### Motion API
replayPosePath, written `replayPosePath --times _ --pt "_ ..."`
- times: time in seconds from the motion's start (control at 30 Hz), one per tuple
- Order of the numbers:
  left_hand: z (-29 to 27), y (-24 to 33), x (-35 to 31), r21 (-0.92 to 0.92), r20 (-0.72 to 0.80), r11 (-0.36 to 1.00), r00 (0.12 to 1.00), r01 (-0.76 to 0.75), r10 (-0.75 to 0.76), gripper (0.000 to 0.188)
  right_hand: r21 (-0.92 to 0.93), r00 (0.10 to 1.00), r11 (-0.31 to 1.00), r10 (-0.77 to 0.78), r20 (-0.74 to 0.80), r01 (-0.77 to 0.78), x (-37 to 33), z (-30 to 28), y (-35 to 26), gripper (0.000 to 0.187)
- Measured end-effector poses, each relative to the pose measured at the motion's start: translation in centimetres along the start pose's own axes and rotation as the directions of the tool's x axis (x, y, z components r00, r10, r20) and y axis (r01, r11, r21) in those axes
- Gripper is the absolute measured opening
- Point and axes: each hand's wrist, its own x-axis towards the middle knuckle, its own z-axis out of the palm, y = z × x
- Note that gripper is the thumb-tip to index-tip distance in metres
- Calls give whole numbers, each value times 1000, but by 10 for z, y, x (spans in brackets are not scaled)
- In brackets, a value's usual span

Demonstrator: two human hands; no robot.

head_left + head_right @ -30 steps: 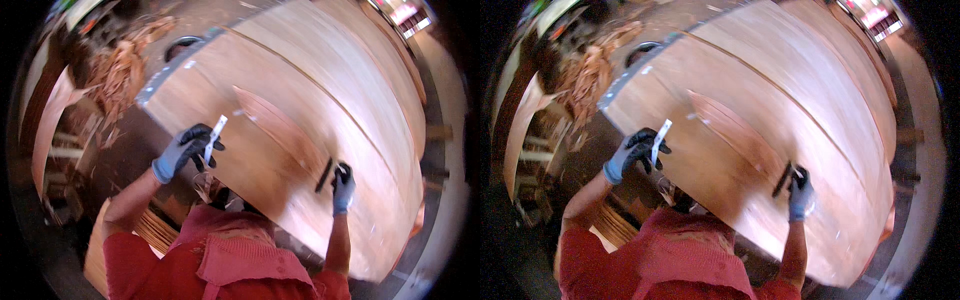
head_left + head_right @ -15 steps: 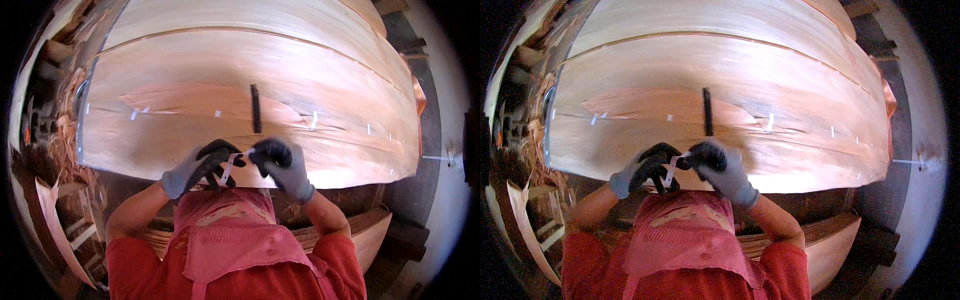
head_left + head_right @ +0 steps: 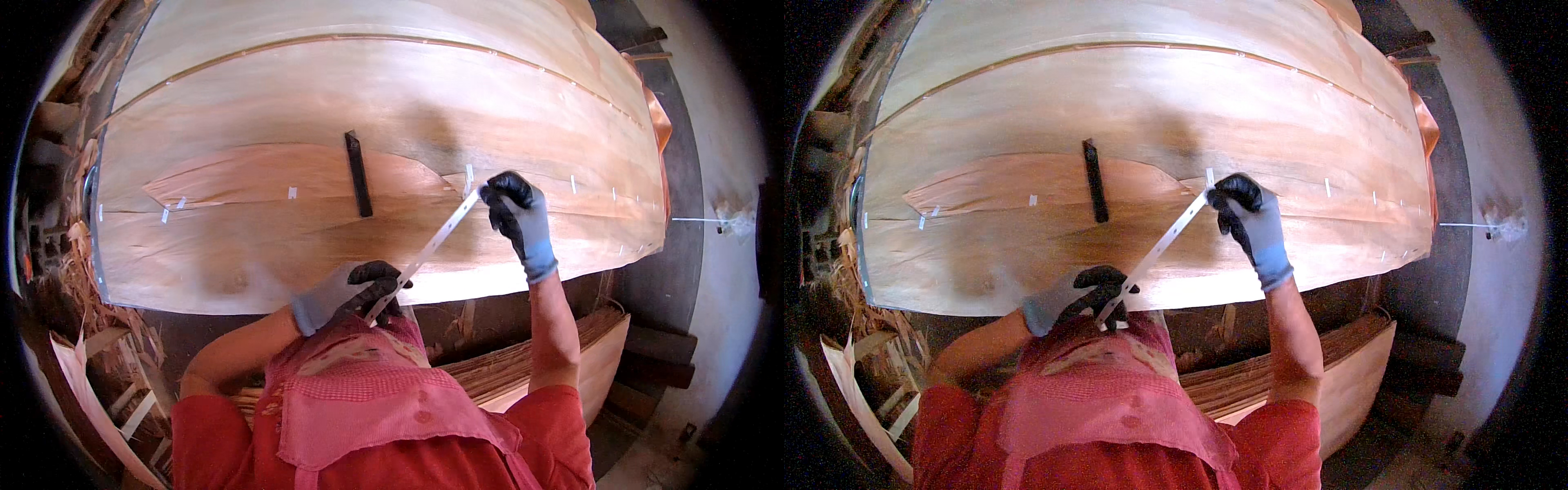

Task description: The person applies adhesive tape to cracks and seams on large wooden veneer sheets using a utility knife to cut the tape and a hand-held scraper to smooth the veneer. The person handles several strips of tape and places new pieces of veneer into gaps.

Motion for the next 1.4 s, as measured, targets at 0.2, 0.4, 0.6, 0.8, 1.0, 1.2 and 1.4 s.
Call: replayPosePath --times 0.2,0.4,0.6,0.8,1.0,1.2,1.4 --pt "8 -13 26 58 -264 998 964 40 -23 32 -146 995 988 -34 95 48 57 -3 50 6" --pt "-2 -30 60 49 -454 998 891 49 -21 29 -815 975 541 -176 133 208 97 -13 96 22" --pt "-3 -33 64 72 -514 994 857 82 -34 25 -876 986 460 -140 88 143 90 -19 82 35" --pt "-1 -25 59 7 -453 1000 891 -29 29 25 -776 781 94 -119 614 624 19 11 70 74" --pt "-10 5 49 115 -334 990 942 77 -34 29 -779 775 61 -171 608 624 15 17 76 69" --pt "-59 33 -3 3 -481 1000 877 22 -17 29 -778 764 11 -193 615 628 16 17 77 67" --pt "-69 20 -47 -234 -538 950 842 -205 49 32 -795 802 211 -357 479 569 14 60 40 63"
